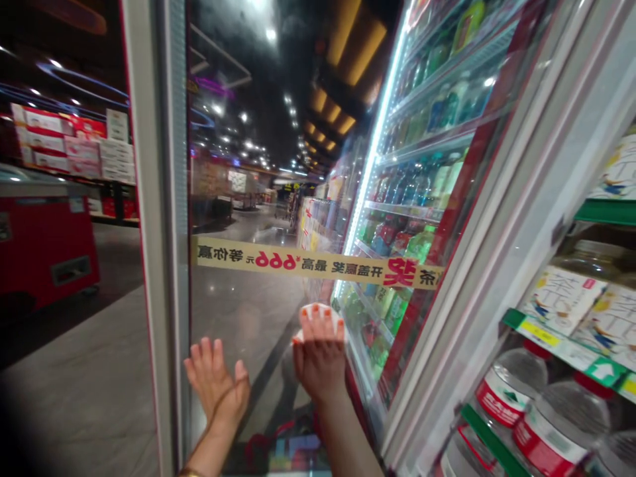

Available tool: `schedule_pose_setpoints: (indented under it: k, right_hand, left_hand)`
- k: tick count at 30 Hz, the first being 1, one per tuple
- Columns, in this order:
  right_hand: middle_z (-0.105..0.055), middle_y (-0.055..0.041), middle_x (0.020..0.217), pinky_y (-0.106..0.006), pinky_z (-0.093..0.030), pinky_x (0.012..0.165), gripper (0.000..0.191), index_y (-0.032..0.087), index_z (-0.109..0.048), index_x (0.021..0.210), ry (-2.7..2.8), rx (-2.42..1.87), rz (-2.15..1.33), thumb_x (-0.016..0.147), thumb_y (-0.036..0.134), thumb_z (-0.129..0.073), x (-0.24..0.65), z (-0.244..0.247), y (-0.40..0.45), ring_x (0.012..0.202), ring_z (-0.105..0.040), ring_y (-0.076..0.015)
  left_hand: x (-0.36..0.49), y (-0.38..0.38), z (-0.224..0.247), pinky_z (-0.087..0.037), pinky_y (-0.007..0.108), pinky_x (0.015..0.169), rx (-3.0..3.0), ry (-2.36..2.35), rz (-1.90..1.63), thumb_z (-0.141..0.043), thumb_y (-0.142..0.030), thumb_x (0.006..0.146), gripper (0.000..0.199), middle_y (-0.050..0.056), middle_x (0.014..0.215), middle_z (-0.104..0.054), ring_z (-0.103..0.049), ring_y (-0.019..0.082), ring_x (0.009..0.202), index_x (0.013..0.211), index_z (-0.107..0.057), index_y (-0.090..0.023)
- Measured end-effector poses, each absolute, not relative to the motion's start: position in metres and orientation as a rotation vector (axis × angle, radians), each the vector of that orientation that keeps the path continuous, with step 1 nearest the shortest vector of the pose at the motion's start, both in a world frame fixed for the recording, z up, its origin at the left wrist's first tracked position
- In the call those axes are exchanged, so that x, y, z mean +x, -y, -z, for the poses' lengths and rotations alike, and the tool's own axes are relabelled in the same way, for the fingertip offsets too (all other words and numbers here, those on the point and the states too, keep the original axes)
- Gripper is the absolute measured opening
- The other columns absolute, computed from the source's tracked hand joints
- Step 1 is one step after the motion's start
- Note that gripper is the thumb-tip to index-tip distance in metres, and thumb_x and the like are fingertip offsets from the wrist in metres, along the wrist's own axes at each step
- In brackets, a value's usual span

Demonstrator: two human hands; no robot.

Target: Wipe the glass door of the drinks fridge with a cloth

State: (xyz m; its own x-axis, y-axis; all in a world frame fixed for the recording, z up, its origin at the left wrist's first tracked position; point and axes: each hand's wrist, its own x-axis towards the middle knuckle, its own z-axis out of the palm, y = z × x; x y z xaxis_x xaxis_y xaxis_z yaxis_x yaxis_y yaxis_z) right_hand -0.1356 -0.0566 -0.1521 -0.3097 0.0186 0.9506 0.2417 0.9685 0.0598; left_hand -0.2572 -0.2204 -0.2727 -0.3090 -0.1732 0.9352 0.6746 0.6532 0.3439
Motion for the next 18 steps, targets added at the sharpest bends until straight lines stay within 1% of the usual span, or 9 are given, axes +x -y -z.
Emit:
schedule_pose_setpoints:
  k: [2,4,5,7,9,13,15,17,18]
  right_hand:
    - [-0.055,-0.022,0.165,-0.067,-0.047,0.124,0.066,0.016,-0.044,0.17,1.759,-0.396,0.099,0.109,0.04,-0.035,-0.118,0.132,0.022,0.158,-0.049,-0.038]
    - [-0.039,-0.0301,0.174,-0.077,-0.039,0.125,0.072,0.008,-0.024,0.176,1.605,-0.586,-0.004,0.11,0.037,-0.023,-0.11,0.107,-0.006,0.165,-0.036,-0.0423]
    - [-0.03,-0.0331,0.177,-0.081,-0.035,0.125,0.073,0.005,-0.015,0.177,1.54,-0.651,-0.031,0.11,0.035,-0.019,-0.112,0.096,-0.01,0.168,-0.029,-0.0442]
    - [-0.02,-0.0345,0.18,-0.083,-0.03,0.126,0.076,0.002,-0.008,0.177,1.481,-0.717,-0.052,0.11,0.035,-0.022,-0.129,0.086,0.008,0.171,-0.019,-0.0463]
    - [-0.022,-0.029,0.181,-0.078,-0.03,0.129,0.076,0.006,-0.013,0.178,1.6,-0.612,0.018,0.109,0.035,-0.033,-0.155,0.091,0.051,0.171,-0.018,-0.0443]
    - [-0.05,-0.0057,0.173,-0.062,-0.032,0.135,0.067,0.036,-0.039,0.172,2.031,-0.01,0.257,0.106,0.036,-0.052,-0.177,0.123,0.112,0.165,-0.038,-0.0311]
    - [-0.057,-0.0091,0.167,-0.067,-0.034,0.132,0.061,0.033,-0.049,0.167,2.025,-0.106,0.234,0.107,0.035,-0.05,-0.158,0.129,0.091,0.161,-0.044,-0.0347]
    - [-0.058,-0.0216,0.162,-0.077,-0.037,0.124,0.059,0.02,-0.054,0.165,1.87,-0.411,0.152,0.109,0.035,-0.039,-0.128,0.124,0.044,0.156,-0.048,-0.0436]
    - [-0.059,-0.0245,0.16,-0.078,-0.04,0.121,0.061,0.017,-0.054,0.164,1.808,-0.518,0.111,0.11,0.036,-0.033,-0.114,0.118,0.02,0.153,-0.051,-0.0444]
  left_hand:
    - [-0.257,0.22,0.273,-0.017,0.076,0.139,-0.402,1.695,0.928,-0.064,-0.022,0.098,0.095,0.017,0.184,-0.023,-0.015,0.039,0.173,0.178,-0.013,-0.026]
    - [-0.257,0.22,0.274,-0.016,0.075,0.139,-0.406,1.69,0.954,-0.067,-0.019,0.096,0.098,0.014,0.185,-0.022,-0.014,0.038,0.173,0.178,-0.014,-0.028]
    - [-0.258,0.22,0.274,-0.015,0.075,0.14,-0.413,1.684,0.96,-0.068,-0.017,0.096,0.099,0.013,0.186,-0.021,-0.013,0.038,0.173,0.178,-0.014,-0.029]
    - [-0.259,0.221,0.275,-0.012,0.073,0.141,-0.433,1.665,0.96,-0.068,-0.018,0.096,0.099,0.011,0.186,-0.019,-0.011,0.036,0.174,0.178,-0.014,-0.031]
    - [-0.261,0.223,0.275,-0.011,0.071,0.142,-0.446,1.651,0.957,-0.068,-0.021,0.097,0.097,0.009,0.186,-0.019,-0.012,0.036,0.174,0.178,-0.015,-0.032]
    - [-0.264,0.227,0.275,-0.013,0.073,0.141,-0.461,1.624,0.947,-0.065,-0.025,0.099,0.092,0.012,0.186,-0.021,-0.014,0.038,0.173,0.178,-0.018,-0.03]
    - [-0.264,0.227,0.276,-0.012,0.072,0.141,-0.479,1.629,0.949,-0.065,-0.026,0.099,0.091,0.014,0.185,-0.022,-0.014,0.04,0.173,0.178,-0.018,-0.028]
    - [-0.264,0.227,0.277,-0.011,0.071,0.141,-0.5,1.643,0.965,-0.066,-0.026,0.099,0.092,0.014,0.185,-0.022,-0.014,0.039,0.173,0.178,-0.019,-0.029]
    - [-0.264,0.227,0.277,-0.01,0.071,0.141,-0.509,1.645,0.971,-0.066,-0.026,0.099,0.092,0.014,0.185,-0.023,-0.013,0.038,0.173,0.178,-0.019,-0.03]
